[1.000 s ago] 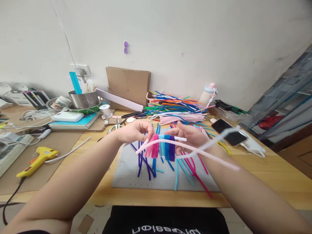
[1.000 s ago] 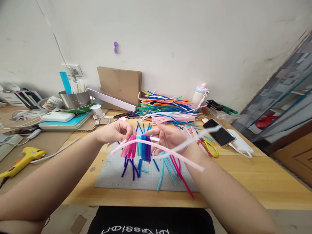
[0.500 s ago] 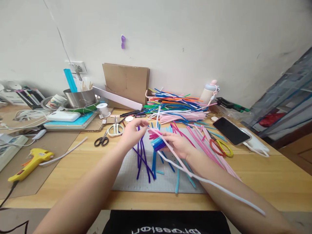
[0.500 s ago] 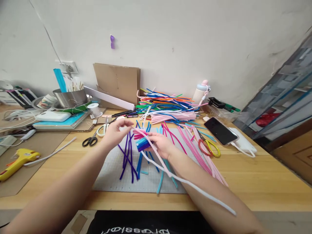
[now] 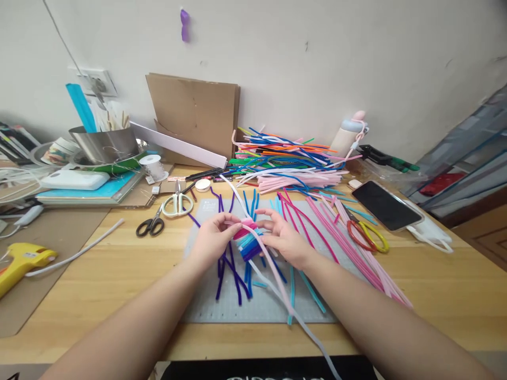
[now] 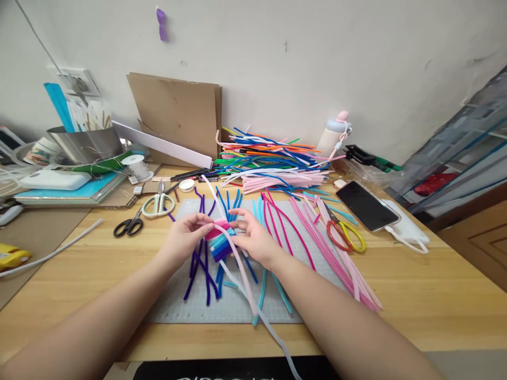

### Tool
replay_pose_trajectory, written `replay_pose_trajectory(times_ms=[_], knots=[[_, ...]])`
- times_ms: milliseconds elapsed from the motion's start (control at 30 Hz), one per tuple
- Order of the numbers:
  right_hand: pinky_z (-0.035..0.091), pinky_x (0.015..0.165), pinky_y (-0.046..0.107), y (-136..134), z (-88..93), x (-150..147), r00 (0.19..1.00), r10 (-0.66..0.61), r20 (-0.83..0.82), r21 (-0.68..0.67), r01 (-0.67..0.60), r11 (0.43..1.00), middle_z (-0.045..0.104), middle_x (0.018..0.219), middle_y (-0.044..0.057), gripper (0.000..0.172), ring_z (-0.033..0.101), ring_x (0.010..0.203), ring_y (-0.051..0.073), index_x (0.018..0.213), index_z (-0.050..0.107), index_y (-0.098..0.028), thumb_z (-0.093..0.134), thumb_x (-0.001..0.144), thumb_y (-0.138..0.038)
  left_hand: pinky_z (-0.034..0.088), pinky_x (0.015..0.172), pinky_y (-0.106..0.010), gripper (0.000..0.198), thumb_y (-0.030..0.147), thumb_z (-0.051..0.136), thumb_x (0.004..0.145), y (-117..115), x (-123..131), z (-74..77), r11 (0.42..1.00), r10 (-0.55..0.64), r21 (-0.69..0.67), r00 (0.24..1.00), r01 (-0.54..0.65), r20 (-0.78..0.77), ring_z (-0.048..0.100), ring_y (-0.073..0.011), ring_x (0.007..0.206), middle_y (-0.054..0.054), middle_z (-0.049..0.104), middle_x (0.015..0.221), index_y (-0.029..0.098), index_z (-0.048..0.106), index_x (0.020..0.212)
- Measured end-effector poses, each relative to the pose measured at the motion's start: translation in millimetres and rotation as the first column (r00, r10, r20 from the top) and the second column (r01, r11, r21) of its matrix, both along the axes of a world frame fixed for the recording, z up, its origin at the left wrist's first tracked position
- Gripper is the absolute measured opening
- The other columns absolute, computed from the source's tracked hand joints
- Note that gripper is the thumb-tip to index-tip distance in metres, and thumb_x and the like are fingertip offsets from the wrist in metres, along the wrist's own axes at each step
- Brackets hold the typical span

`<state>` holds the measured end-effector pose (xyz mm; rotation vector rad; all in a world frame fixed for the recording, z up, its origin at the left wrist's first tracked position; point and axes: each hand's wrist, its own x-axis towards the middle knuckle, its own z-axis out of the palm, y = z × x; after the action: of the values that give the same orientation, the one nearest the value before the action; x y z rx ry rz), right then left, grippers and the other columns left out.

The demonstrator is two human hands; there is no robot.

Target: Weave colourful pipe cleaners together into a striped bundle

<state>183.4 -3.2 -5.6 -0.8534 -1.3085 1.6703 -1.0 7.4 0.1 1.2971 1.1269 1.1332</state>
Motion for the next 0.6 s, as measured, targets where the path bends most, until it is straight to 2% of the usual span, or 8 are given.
replay_pose_trajectory(times_ms=[67, 133, 200, 300, 367, 433, 500, 600], knots=[[0.050, 0.061, 0.024, 1, -0.7, 1, 0.994, -0.031, 0.109, 0.157, 0.014, 0.988, 0.053, 0.113, 0.003, 0.052, 0.058, 0.073, 0.011, 0.118, 0.046, -0.030, 0.065, 0.071, -0.016, 0.045, 0.058, -0.022, 0.027, 0.035, 0.073, 0.064, 2, 0, -1.3, 0.998, 0.039, -0.042, 0.998, -0.038, 0.042, 0.060, -0.0121, 0.059, -0.001, 0.065, 0.066, 0.015, 0.061, 0.077], [0.047, 0.066, 0.024, 1, -0.5, 2, 0.968, -0.066, 0.242, 0.324, -0.017, 0.946, 0.051, 0.114, 0.004, 0.046, 0.055, 0.080, 0.012, 0.115, 0.054, -0.029, 0.065, 0.072, -0.017, 0.044, 0.057, -0.021, 0.028, 0.035, 0.075, 0.062, 2, 0, -1.5, 0.997, 0.041, -0.070, 0.996, -0.036, 0.075, 0.059, -0.0107, 0.058, 0.001, 0.065, 0.065, 0.015, 0.061, 0.077], [0.045, 0.065, 0.024, 1, 0.6, 4, 0.938, -0.116, 0.327, 0.439, -0.042, 0.897, 0.052, 0.109, 0.005, 0.036, 0.053, 0.084, 0.014, 0.109, 0.061, -0.027, 0.066, 0.073, -0.023, 0.043, 0.058, -0.020, 0.029, 0.034, 0.075, 0.060, 0, 2, -0.2, 0.996, 0.015, -0.089, 0.994, -0.006, 0.108, 0.058, -0.0098, 0.058, 0.002, 0.064, 0.064, 0.014, 0.061, 0.076], [0.043, 0.069, 0.026, -1, 2.1, 4, 0.935, -0.216, 0.283, 0.517, 0.041, 0.855, 0.056, 0.097, 0.005, 0.018, 0.054, 0.087, 0.017, 0.094, 0.068, -0.023, 0.061, 0.079, -0.031, 0.044, 0.060, -0.020, 0.030, 0.032, 0.077, 0.059, -4, 6, 2.9, 0.996, -0.013, -0.082, 0.990, 0.025, 0.140, 0.058, -0.0093, 0.059, 0.002, 0.063, 0.067, 0.014, 0.060, 0.076], [0.043, 0.069, 0.027, -1, 1.8, 3, 0.938, -0.269, 0.218, 0.450, 0.148, 0.881, 0.060, 0.086, 0.003, 0.017, 0.055, 0.081, 0.016, 0.089, 0.067, -0.022, 0.057, 0.082, -0.034, 0.044, 0.060, -0.020, 0.031, 0.030, 0.077, 0.059, -6, 9, 4.1, 0.998, -0.018, -0.059, 0.989, 0.027, 0.147, 0.057, -0.0084, 0.059, 0.003, 0.062, 0.068, 0.014, 0.058, 0.078], [0.041, 0.059, 0.025, -1, 0.4, 2, 0.942, -0.287, 0.174, 0.284, 0.231, 0.931, 0.060, 0.074, 0.000, 0.021, 0.053, 0.065, 0.013, 0.090, 0.064, -0.022, 0.057, 0.080, -0.039, 0.044, 0.059, -0.019, 0.030, 0.028, 0.076, 0.061, -8, 11, 4.1, 0.999, -0.036, -0.035, 0.989, 0.041, 0.145, 0.056, -0.0077, 0.059, 0.003, 0.061, 0.070, 0.014, 0.057, 0.079], [0.035, 0.049, 0.023, 0, -1.3, 1, 0.949, -0.279, 0.144, 0.131, 0.261, 0.956, 0.057, 0.064, -0.003, 0.025, 0.047, 0.051, 0.011, 0.091, 0.060, -0.022, 0.060, 0.078, -0.043, 0.044, 0.059, -0.020, 0.028, 0.027, 0.074, 0.063, -9, 12, 3.6, 0.997, -0.073, -0.026, 0.988, 0.077, 0.135, 0.056, -0.0081, 0.061, 0.003, 0.060, 0.071, 0.014, 0.056, 0.080], [0.032, 0.046, 0.022, 2, -2.9, 2, 0.954, -0.266, 0.138, 0.102, 0.254, 0.962, 0.055, 0.062, -0.004, 0.024, 0.044, 0.049, 0.010, 0.085, 0.059, -0.021, 0.063, 0.075, -0.042, 0.044, 0.058, -0.020, 0.026, 0.026, 0.073, 0.064, -11, 13, 2.8, 0.993, -0.108, -0.025, 0.987, 0.112, 0.119, 0.056, -0.0086, 0.061, 0.003, 0.060, 0.071, 0.015, 0.055, 0.079]])
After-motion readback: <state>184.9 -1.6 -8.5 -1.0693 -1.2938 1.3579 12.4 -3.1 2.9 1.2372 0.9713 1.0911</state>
